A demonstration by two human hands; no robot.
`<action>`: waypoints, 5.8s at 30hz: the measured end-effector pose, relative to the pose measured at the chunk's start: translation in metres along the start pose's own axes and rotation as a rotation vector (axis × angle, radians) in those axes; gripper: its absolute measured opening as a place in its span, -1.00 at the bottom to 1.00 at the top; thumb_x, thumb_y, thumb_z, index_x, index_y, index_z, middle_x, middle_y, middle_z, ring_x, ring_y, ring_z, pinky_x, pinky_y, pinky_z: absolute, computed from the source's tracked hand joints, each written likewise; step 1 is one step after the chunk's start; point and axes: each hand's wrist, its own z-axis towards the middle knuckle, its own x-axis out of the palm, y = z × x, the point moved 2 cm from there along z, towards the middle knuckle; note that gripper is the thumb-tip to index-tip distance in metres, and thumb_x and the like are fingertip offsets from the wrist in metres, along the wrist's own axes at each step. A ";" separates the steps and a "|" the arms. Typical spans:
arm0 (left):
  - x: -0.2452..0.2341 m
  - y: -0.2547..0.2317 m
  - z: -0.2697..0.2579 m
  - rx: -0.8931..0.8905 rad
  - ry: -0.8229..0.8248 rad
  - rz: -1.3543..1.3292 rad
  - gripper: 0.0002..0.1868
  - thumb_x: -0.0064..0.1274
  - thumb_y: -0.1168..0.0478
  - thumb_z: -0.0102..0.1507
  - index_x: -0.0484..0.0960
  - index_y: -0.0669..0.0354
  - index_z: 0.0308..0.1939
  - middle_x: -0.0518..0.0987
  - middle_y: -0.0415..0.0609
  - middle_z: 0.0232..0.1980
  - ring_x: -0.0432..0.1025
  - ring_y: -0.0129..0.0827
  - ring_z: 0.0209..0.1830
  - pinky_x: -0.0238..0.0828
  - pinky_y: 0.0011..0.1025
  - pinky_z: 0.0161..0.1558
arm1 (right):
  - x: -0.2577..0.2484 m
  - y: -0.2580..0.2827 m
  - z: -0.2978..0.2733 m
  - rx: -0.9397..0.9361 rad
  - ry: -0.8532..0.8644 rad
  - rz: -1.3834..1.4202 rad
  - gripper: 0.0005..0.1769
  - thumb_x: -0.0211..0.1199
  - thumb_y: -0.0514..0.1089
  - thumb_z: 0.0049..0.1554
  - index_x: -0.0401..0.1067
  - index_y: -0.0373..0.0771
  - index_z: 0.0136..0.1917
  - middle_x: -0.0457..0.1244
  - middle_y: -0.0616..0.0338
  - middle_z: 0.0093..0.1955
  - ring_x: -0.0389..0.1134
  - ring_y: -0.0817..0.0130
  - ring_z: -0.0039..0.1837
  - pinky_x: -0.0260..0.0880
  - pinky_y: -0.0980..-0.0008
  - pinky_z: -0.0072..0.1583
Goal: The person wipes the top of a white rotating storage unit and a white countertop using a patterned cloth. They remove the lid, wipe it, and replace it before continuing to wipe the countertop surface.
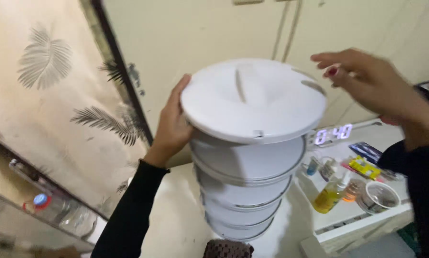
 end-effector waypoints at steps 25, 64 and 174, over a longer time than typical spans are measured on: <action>0.125 -0.160 0.036 0.320 0.266 1.171 -0.07 0.34 0.09 -0.07 0.49 0.00 0.43 0.58 0.29 0.26 0.48 0.19 0.24 0.26 0.12 0.32 | 0.123 0.001 -0.083 -0.079 -0.495 0.470 -0.50 0.06 -0.31 0.30 0.21 -0.33 0.50 0.25 -0.16 0.45 0.40 0.01 0.38 0.46 0.28 0.31; -0.036 0.002 0.041 -0.445 -0.211 -0.310 -0.11 -0.26 -0.42 0.35 0.29 0.21 0.49 0.37 0.28 0.36 0.25 0.02 0.37 0.18 0.08 0.40 | 0.087 -0.015 0.008 -0.179 -0.465 0.555 -0.63 -0.09 -0.05 0.47 0.47 -0.28 0.23 0.29 -0.06 0.13 0.27 -0.04 0.28 0.29 -0.01 0.33; -0.030 0.032 -0.355 -0.832 0.066 0.441 -0.56 0.11 0.21 0.25 0.39 0.14 0.18 0.54 -0.06 0.09 0.45 -0.28 0.12 0.37 -0.29 0.10 | 0.421 0.086 -0.247 -0.529 0.744 0.089 -0.12 -0.17 0.39 0.32 -0.17 -0.16 0.67 -0.45 -0.17 0.72 -0.52 -0.21 0.68 -0.51 -0.24 0.54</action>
